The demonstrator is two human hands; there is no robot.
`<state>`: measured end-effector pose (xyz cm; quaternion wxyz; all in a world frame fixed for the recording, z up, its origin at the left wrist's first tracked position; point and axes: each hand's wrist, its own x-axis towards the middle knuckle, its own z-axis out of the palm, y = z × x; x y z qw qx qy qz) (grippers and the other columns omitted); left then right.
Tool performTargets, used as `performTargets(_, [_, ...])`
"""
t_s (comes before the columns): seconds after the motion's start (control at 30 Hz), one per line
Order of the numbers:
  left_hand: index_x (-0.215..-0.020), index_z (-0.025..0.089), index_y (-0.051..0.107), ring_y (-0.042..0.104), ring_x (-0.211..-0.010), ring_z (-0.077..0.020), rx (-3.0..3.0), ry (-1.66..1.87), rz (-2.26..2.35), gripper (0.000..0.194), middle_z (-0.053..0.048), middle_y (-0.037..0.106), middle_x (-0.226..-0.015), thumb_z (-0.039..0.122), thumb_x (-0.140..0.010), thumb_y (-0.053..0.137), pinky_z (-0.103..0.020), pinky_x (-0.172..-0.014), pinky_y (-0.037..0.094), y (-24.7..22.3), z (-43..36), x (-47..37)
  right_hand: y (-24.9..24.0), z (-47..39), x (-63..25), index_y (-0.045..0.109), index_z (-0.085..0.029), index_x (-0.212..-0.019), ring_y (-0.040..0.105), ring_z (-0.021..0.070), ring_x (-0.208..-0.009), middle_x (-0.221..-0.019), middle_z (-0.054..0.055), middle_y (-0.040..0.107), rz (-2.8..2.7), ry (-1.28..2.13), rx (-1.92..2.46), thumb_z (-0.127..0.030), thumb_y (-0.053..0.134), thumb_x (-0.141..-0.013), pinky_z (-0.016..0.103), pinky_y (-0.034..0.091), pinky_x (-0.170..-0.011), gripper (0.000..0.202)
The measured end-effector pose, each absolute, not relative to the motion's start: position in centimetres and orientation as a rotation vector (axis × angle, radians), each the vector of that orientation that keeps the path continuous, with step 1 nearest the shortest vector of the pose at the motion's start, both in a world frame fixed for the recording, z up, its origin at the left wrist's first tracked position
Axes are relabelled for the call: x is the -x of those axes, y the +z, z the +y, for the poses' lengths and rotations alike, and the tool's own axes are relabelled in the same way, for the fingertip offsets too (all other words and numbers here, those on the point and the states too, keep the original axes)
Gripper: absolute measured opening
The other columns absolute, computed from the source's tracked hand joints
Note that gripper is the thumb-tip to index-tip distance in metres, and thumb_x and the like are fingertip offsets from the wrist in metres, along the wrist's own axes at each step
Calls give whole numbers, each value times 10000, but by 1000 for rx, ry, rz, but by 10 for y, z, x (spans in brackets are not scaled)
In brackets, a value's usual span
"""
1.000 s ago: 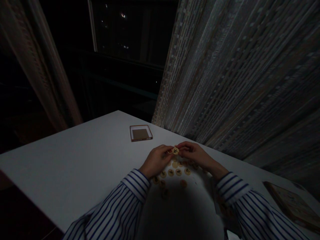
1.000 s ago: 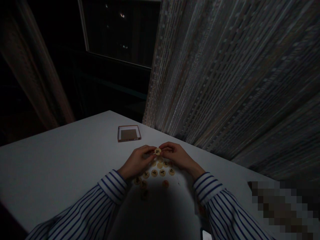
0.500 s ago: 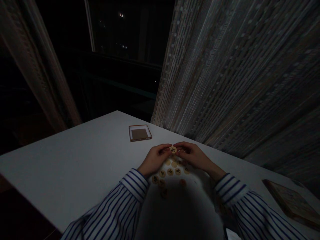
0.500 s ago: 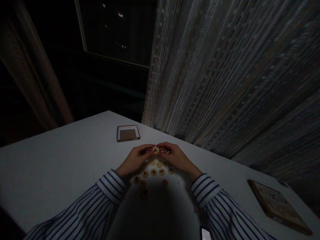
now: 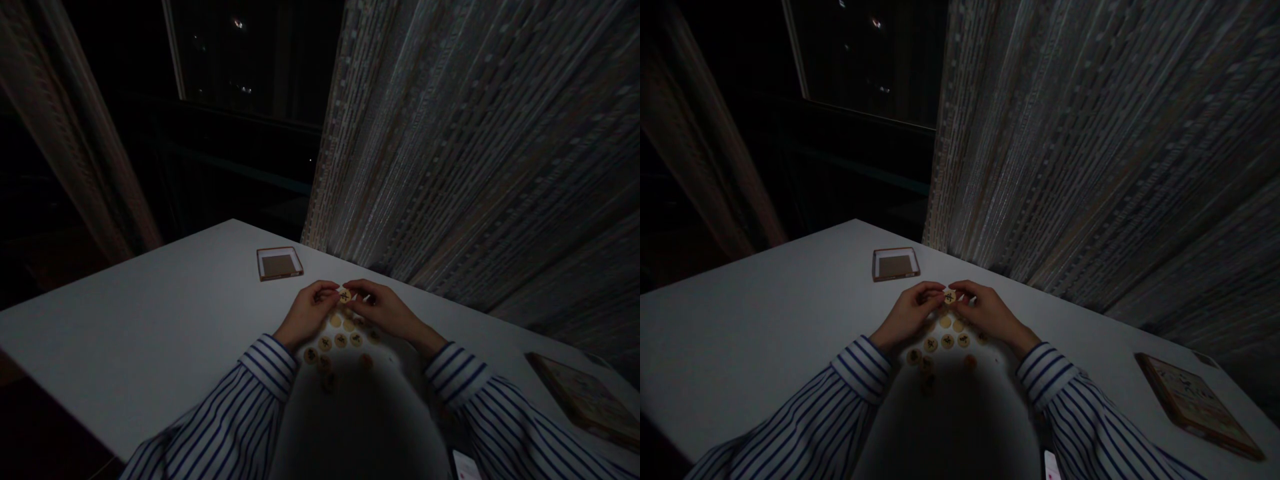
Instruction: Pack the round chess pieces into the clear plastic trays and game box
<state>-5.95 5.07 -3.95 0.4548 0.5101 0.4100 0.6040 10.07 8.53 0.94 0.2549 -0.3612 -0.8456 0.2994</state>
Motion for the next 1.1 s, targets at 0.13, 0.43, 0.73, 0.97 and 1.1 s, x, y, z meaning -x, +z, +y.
performTargets(0.13, [-888, 137, 575, 598, -745, -135, -1278, 1491, 1015, 209, -34, 639, -782, 233, -702, 589, -272, -710, 468, -41, 52, 60, 8, 86, -100, 583, -188, -1045, 531, 118, -646, -809, 20, 606, -2338, 777, 983, -314, 545, -742, 234, 415, -575, 331])
performTargets(0.43, [-903, 131, 578, 598, -738, -137, -1292, 1483, 1083, 214, -41, 645, -785, 238, -717, 563, -258, -684, 464, -35, 49, 61, 8, 87, -100, 589, -190, -981, 524, 110, -623, -768, 3, 604, -2359, 721, 960, -315, 546, -738, 233, 412, -578, 277])
performTargets(0.73, [-879, 127, 589, 585, -703, -136, -1283, 1608, 1356, 203, -54, 645, -776, 241, -740, 496, -260, -670, 453, -44, 59, 69, 3, 111, -118, 563, -161, -966, 556, 127, -672, -812, 26, 622, -2277, 570, 1158, -342, 552, -725, 251, 427, -619, 302])
performTargets(0.97, [-887, 147, 604, 592, -718, -155, -1461, 1573, 1552, 210, -43, 650, -780, 255, -750, 487, -267, -666, 451, -55, 63, 75, 2, 122, -128, 591, -149, -913, 575, 150, -696, -777, 43, 637, -2316, 436, 1292, -356, 518, -740, 264, 431, -644, 280])
performTargets(1.1, [-915, 152, 604, 597, -729, -169, -1567, 1498, 1658, 230, -50, 657, -792, 264, -776, 458, -282, -674, 451, -53, 60, 77, -3, 128, -131, 615, -153, -912, 580, 166, -734, -828, 61, 646, -2353, 419, 1365, -370, 511, -741, 269, 429, -667, 296])
